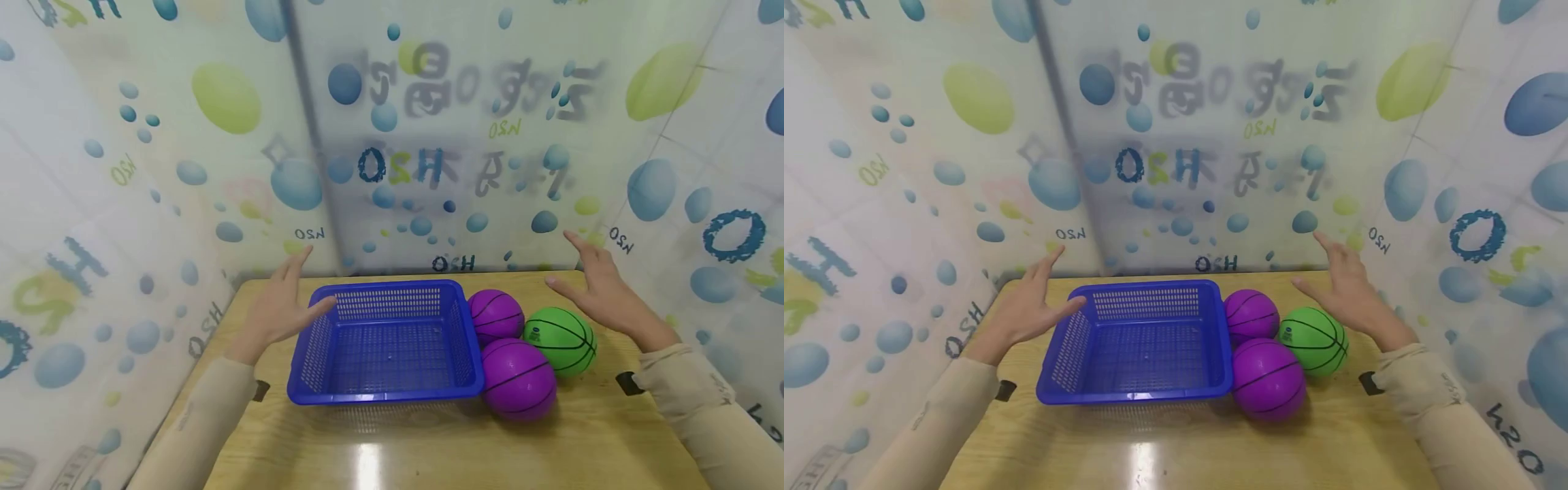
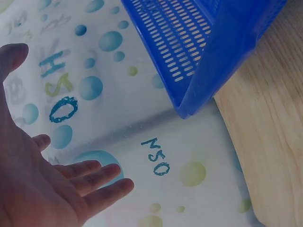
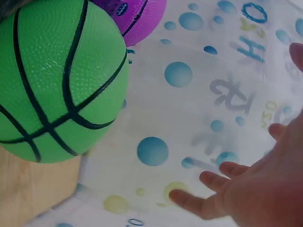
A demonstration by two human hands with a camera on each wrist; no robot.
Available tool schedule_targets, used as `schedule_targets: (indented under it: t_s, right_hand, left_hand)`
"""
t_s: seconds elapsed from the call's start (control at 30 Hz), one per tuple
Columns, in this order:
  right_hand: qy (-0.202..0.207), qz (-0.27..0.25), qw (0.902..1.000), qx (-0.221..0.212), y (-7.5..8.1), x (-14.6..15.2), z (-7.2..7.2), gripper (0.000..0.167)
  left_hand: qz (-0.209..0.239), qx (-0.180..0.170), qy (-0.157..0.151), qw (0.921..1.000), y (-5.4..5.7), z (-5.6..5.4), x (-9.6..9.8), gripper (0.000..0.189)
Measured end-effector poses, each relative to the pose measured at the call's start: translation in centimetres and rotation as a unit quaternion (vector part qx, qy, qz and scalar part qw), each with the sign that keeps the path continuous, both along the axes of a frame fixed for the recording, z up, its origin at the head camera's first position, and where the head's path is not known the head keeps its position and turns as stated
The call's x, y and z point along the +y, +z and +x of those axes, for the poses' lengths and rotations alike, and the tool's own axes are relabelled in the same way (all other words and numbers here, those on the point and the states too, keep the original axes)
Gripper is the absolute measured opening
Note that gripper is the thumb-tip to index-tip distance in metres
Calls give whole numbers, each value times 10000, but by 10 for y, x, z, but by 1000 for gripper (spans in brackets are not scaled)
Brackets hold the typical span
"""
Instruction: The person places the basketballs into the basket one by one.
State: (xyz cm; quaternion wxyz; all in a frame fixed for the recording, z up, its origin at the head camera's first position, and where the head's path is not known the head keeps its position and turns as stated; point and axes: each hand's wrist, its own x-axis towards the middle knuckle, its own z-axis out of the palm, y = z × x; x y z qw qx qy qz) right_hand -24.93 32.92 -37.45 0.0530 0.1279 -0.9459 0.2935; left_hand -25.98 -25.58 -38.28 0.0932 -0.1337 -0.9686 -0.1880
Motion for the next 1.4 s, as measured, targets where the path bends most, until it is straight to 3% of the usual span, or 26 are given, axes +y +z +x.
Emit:
schedule_targets:
  t_s: [0.2,0.43,0.8,0.93,1.07,1.23,1.4]
  right_hand:
    - [-134,-1212,9925,-106,-4,16,3,100]
    - [-265,-1661,9853,-297,-10,27,9,97]
    - [-283,-1576,9845,-712,-37,32,14,97]
    - [-286,-1578,9837,-817,-51,36,19,97]
    - [-298,-1543,9835,-896,-65,39,23,97]
    - [-237,-1644,9811,-992,-82,37,26,96]
    - [-148,-1479,9844,-946,-98,31,35,90]
  left_hand:
    - [679,-243,10,9974,0,5,-10,110]
    - [1102,-291,-39,9935,-7,9,-19,112]
    - [1975,-695,102,9778,-61,30,-25,103]
    - [2467,-804,-61,9657,-82,37,-22,96]
    - [2904,-954,-30,9521,-100,45,-18,92]
    - [3094,-1184,121,9435,-114,55,-14,90]
    - [3250,-1510,151,9335,-120,58,-12,98]
